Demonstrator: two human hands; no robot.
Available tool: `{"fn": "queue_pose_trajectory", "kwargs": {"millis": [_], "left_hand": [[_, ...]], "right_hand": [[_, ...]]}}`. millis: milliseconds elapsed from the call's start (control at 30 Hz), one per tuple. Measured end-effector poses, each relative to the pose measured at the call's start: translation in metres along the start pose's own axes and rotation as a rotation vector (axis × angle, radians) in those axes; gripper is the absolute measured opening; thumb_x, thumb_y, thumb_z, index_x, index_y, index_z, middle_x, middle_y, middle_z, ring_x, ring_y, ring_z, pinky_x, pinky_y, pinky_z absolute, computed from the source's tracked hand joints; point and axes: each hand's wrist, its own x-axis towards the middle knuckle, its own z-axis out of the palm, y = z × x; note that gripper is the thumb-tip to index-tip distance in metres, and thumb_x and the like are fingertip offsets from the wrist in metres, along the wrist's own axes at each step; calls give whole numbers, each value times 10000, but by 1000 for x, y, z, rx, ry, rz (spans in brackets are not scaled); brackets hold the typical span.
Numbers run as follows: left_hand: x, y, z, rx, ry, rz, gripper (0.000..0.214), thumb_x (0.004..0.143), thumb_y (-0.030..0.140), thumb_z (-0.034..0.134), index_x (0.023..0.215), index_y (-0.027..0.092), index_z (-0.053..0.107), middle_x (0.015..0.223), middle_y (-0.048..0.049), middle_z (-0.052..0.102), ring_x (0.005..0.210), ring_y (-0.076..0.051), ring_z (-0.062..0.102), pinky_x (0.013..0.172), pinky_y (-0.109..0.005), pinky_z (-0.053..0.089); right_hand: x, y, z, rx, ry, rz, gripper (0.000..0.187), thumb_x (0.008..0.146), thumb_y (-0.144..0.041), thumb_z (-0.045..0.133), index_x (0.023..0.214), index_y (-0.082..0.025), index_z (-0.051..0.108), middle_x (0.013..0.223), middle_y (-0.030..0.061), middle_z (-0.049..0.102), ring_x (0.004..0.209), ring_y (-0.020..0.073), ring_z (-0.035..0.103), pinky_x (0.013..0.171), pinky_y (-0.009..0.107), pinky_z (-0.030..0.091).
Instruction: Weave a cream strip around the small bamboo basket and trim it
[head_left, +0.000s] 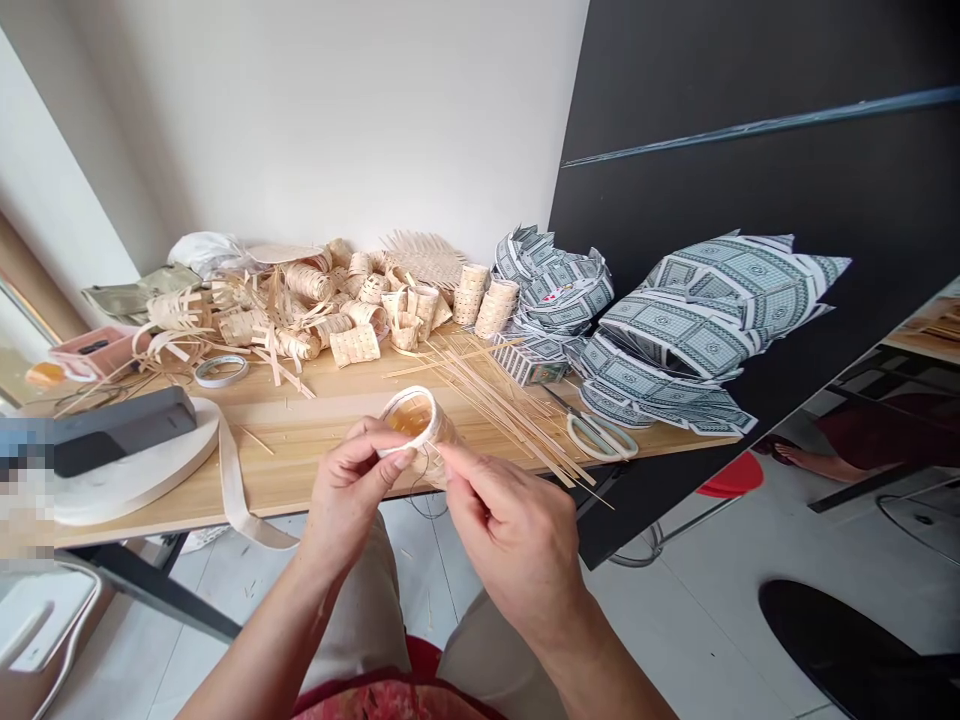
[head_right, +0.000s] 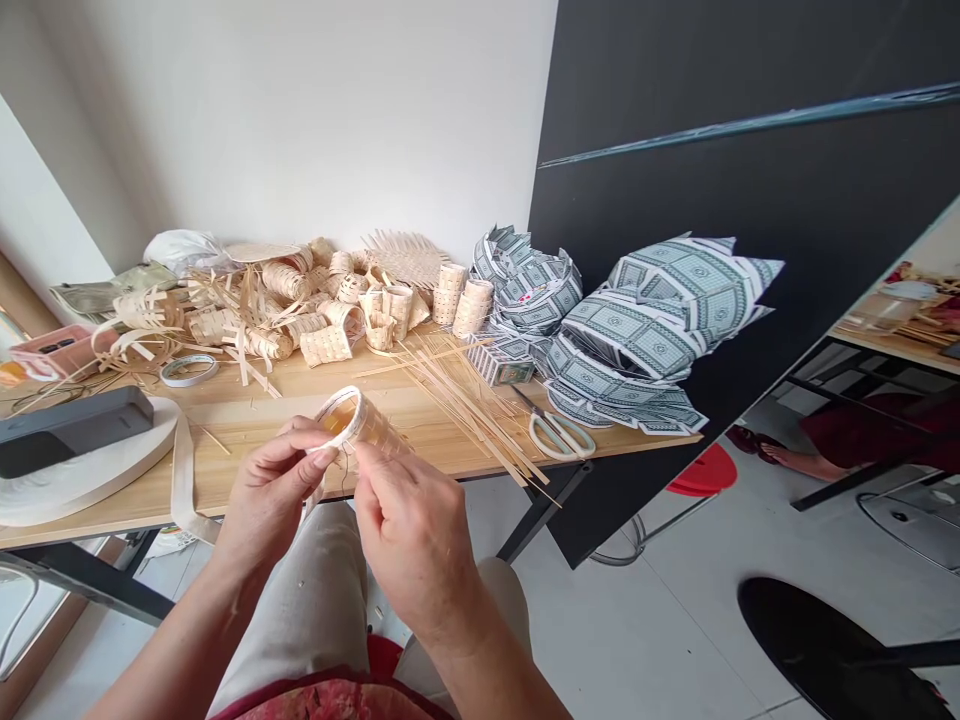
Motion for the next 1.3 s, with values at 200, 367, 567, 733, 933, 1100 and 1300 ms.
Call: {"fn": "queue_pose_trajectory", "kwargs": {"millis": [200, 367, 567, 733, 933, 1100, 1300], "left_hand": [[0, -1, 0, 51, 11, 43, 82, 750, 254, 653, 797, 220, 711, 727, -12, 556, 736, -126, 522, 679, -245, 427], [0, 1, 1, 148, 11, 138, 88, 763, 218, 638, 816, 224, 708, 734, -14, 565, 721, -120, 539, 656, -231, 448], [0, 5, 2, 571, 38, 496, 147, 784, 139, 596, 854, 223, 693, 710, -1, 567, 659, -95, 549, 586, -186, 445], [-6, 0, 2, 926, 36, 696, 158, 801, 118, 561, 875, 210, 666, 700, 10, 553, 594, -74, 538, 536, -157, 419], [-7, -2, 8, 967, -91, 797, 175, 839, 112, 495, 901, 180, 644, 692, 7, 551, 573, -75, 521, 520, -167, 389], [-5, -7, 7, 1011, -122, 799, 178, 864, 136, 465, 876, 166, 639, 697, -2, 556, 576, -77, 521, 516, -167, 378], [-7, -13, 4, 1076, -67, 823, 154, 862, 151, 485, 898, 179, 632, 698, 2, 553, 572, -82, 498, 516, -175, 359]], "right_hand": [[1, 0, 0, 4, -6, -1, 296, 812, -39, 398, 919, -145, 653, 655, 34, 688, 534, 125, 604, 554, 227, 468], [-1, 1, 0, 1, -17, 12, 294, 810, -39, 400, 919, -135, 655, 628, 31, 674, 516, 122, 587, 530, 222, 440], [-9, 4, 3, 3, -49, 116, 252, 813, -64, 409, 734, -155, 630, 520, -10, 581, 447, 99, 500, 469, 217, 350], [-20, 8, 6, 41, -98, 262, 240, 844, -124, 402, 645, -186, 522, 475, -50, 493, 416, 85, 442, 455, 208, 307], [-29, 11, 9, 40, -43, 242, 216, 855, -136, 384, 677, -189, 495, 509, -39, 520, 443, 93, 466, 483, 204, 335], [-32, 13, 12, 144, -82, 392, 214, 863, -175, 399, 689, -187, 523, 525, -38, 552, 463, 92, 497, 494, 195, 360], [-32, 17, 15, 443, -123, 719, 104, 811, -253, 531, 728, -192, 537, 471, -77, 501, 370, 70, 429, 424, 186, 348]]}}
